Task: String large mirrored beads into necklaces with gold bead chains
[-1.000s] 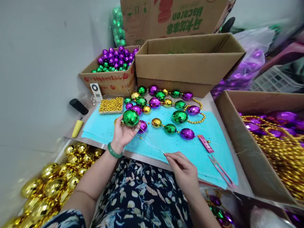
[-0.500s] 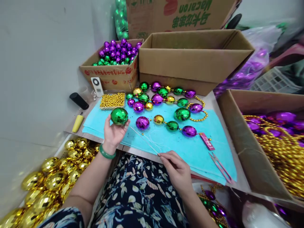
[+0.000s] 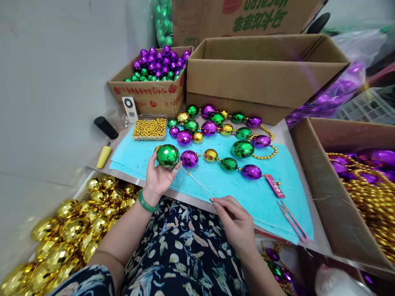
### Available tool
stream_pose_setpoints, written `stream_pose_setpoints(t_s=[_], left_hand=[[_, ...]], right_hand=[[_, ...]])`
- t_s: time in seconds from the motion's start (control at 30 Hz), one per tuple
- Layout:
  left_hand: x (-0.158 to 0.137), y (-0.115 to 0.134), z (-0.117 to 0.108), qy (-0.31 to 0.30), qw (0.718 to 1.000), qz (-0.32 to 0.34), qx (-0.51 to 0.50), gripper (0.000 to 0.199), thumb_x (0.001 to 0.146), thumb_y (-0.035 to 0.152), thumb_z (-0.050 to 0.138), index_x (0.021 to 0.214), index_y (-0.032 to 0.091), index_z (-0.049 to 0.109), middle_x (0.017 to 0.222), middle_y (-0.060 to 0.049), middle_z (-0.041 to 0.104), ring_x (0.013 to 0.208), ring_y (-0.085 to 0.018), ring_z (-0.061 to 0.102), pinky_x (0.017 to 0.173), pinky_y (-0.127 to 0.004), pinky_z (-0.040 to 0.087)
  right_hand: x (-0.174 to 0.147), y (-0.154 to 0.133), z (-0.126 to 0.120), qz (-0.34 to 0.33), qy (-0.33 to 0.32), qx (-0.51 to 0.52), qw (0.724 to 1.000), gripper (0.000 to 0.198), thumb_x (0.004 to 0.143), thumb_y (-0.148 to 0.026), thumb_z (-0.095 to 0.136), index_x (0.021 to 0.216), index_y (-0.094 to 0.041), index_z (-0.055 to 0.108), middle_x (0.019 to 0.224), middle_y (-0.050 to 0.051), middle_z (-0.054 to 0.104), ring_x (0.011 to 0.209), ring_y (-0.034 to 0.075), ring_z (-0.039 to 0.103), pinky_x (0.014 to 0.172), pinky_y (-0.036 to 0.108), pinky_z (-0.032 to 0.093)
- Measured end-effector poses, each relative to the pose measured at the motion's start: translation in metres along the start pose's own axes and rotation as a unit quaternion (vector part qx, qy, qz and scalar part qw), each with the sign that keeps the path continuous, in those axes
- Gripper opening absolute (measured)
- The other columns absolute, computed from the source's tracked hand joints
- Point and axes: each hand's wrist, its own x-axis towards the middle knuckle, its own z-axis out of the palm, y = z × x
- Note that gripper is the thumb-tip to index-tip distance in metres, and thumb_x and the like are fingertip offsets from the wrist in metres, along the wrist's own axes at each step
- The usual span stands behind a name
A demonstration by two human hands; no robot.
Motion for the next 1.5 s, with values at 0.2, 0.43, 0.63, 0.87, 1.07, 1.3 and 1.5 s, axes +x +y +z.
stream_pose_setpoints(t_s=[0.2, 0.43, 0.63, 0.87, 1.07, 1.3, 1.5], left_hand=[[0.001, 0.0, -0.002, 0.004, 1.0, 0.016, 0.003, 0.042, 0.086, 0.046, 0.049, 0.111, 0.013, 0.057, 0.101, -0.012, 0.065, 0.091, -0.022, 0.064, 0.069, -0.027, 0.055], [-0.005, -0.003, -0.006, -0.011, 0.993, 0.098, 0.059, 0.04, 0.08, 0.043, 0.059, 0.108, 0.015, 0.059, 0.102, -0.012, 0.066, 0.093, -0.023, 0.064, 0.073, -0.03, 0.055], [-0.008, -0.015, -0.008, -0.037, 0.986, 0.129, 0.101, 0.038, 0.071, 0.039, 0.069, 0.102, 0.018, 0.062, 0.103, -0.008, 0.067, 0.09, -0.022, 0.064, 0.072, -0.031, 0.055], [-0.016, -0.042, -0.009, -0.096, 0.978, 0.101, 0.157, 0.043, 0.071, 0.031, 0.071, 0.11, 0.024, 0.056, 0.108, -0.005, 0.063, 0.096, -0.02, 0.061, 0.083, -0.033, 0.05], [-0.02, -0.043, -0.007, -0.157, 0.954, 0.141, 0.211, 0.052, 0.067, 0.027, 0.074, 0.115, 0.025, 0.054, 0.114, -0.006, 0.058, 0.112, -0.025, 0.053, 0.094, -0.036, 0.043], [-0.025, -0.039, -0.006, -0.222, 0.925, 0.152, 0.269, 0.061, 0.061, 0.025, 0.078, 0.118, 0.025, 0.055, 0.12, -0.008, 0.052, 0.108, -0.026, 0.054, 0.092, -0.036, 0.045], [-0.028, -0.041, -0.001, -0.221, 0.938, 0.121, 0.238, 0.063, 0.059, 0.025, 0.079, 0.118, 0.026, 0.055, 0.118, -0.007, 0.055, 0.109, -0.027, 0.054, 0.095, -0.039, 0.044]], right_hand=[[0.001, 0.001, 0.0, 0.002, -0.009, 0.007, 1.0, 0.012, 0.081, -0.017, 0.061, 0.084, -0.021, 0.073, 0.07, 0.002, 0.062, 0.063, 0.013, 0.057, 0.056, 0.024, 0.044], [0.001, -0.005, 0.001, 0.018, 0.003, 0.005, 1.0, 0.013, 0.08, -0.017, 0.06, 0.079, -0.02, 0.073, 0.067, 0.002, 0.063, 0.06, 0.013, 0.057, 0.054, 0.025, 0.044], [0.001, -0.005, 0.006, 0.052, 0.008, 0.005, 0.999, 0.015, 0.081, -0.021, 0.059, 0.079, -0.021, 0.074, 0.066, 0.003, 0.062, 0.061, 0.014, 0.057, 0.056, 0.027, 0.045], [-0.001, 0.011, 0.013, 0.086, 0.027, 0.063, 0.994, 0.013, 0.079, -0.022, 0.062, 0.081, -0.023, 0.075, 0.072, 0.004, 0.065, 0.069, 0.016, 0.059, 0.063, 0.029, 0.047], [0.0, 0.027, 0.01, 0.099, 0.016, 0.083, 0.992, 0.01, 0.077, -0.024, 0.065, 0.079, -0.024, 0.075, 0.074, 0.004, 0.066, 0.072, 0.016, 0.06, 0.067, 0.03, 0.048], [0.004, 0.036, 0.004, 0.099, -0.005, 0.083, 0.992, 0.01, 0.077, -0.026, 0.066, 0.078, -0.023, 0.075, 0.073, 0.004, 0.066, 0.07, 0.017, 0.059, 0.064, 0.031, 0.049], [0.001, 0.044, 0.008, 0.164, -0.028, 0.149, 0.975, 0.012, 0.075, -0.031, 0.067, 0.077, -0.022, 0.075, 0.074, 0.003, 0.062, 0.053, 0.01, 0.049, 0.043, 0.023, 0.04]])
